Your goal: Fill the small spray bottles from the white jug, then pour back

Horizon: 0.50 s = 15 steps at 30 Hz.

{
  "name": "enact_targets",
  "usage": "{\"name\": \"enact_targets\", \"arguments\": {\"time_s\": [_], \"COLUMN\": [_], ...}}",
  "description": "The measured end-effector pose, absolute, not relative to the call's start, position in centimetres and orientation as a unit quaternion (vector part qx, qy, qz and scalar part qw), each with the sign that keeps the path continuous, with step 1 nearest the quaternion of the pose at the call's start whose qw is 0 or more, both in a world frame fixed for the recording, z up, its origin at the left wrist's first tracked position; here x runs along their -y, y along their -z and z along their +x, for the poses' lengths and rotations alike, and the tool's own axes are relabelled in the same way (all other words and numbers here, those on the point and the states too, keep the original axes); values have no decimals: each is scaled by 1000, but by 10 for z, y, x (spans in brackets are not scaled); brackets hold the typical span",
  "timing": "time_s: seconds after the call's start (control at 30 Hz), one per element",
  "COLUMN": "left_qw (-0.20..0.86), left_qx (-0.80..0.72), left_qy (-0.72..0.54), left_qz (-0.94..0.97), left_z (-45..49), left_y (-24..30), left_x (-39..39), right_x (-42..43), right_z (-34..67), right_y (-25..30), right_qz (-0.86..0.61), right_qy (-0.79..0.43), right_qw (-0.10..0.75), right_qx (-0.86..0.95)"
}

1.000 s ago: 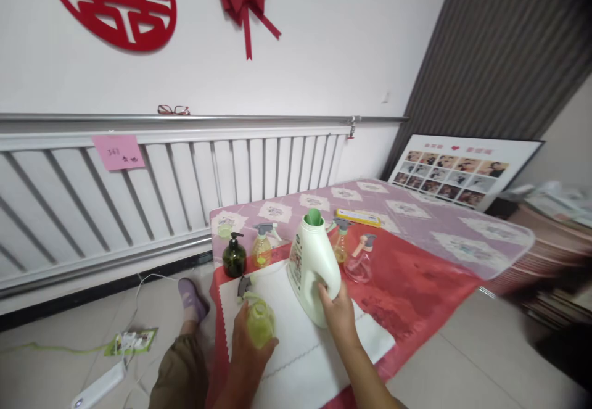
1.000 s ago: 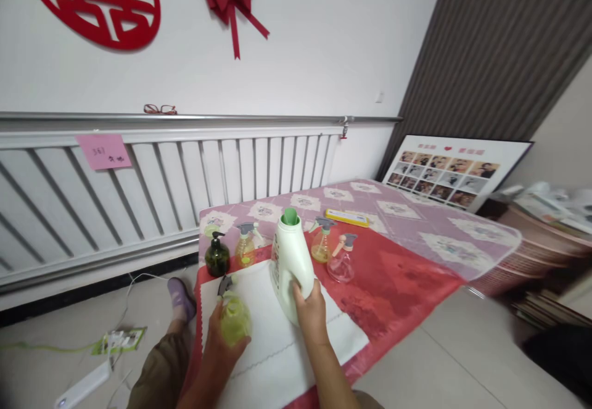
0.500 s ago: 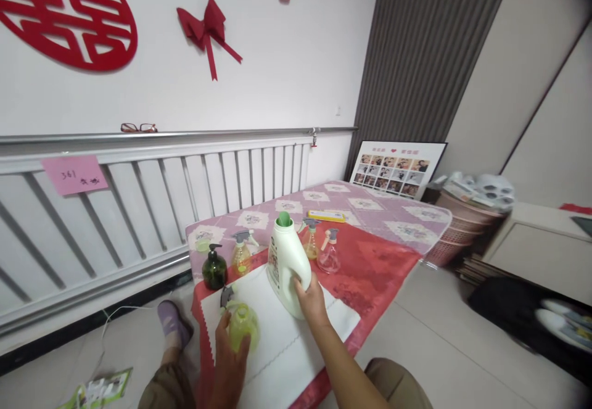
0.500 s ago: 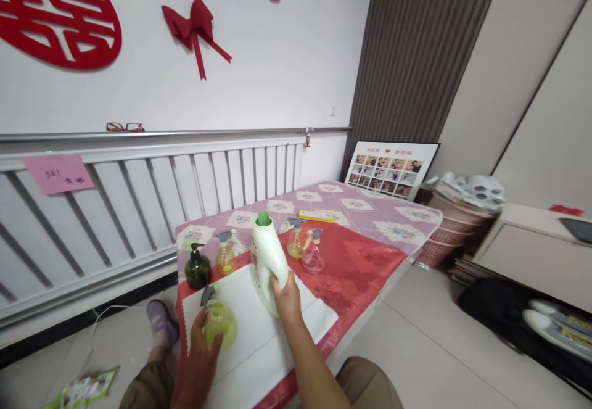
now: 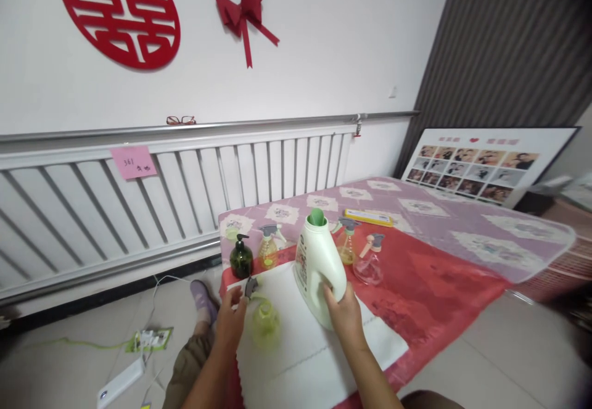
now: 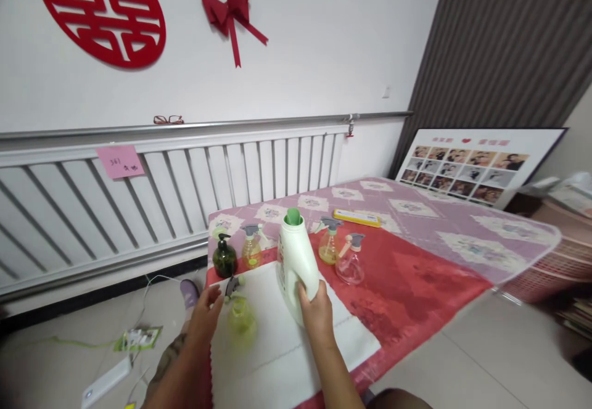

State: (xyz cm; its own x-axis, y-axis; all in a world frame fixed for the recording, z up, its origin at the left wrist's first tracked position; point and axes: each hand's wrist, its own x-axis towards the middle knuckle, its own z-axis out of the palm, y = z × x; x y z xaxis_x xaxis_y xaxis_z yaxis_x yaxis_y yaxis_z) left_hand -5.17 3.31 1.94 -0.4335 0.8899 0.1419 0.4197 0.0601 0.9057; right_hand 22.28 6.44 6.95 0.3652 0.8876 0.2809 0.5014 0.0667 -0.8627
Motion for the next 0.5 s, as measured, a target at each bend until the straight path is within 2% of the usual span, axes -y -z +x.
{"name": "enact_targets", "arguments": {"time_s": [0.3,0.5], "left_qw": [214,244], "left_qx": [-753,-775], "left_qy": [-294,-253], "left_qz": [549,525], "left_z": [-56,-52], "left_y": [-31,-38], "left_x": [-87,-96], "right_x": [-63,-66], "right_z": [225,228], "right_y": [-73,-72], "right_qz": [-675,-698], "right_qy": [-217,-238], "right_qw": [475,428], "right_qx": [522,523]}}
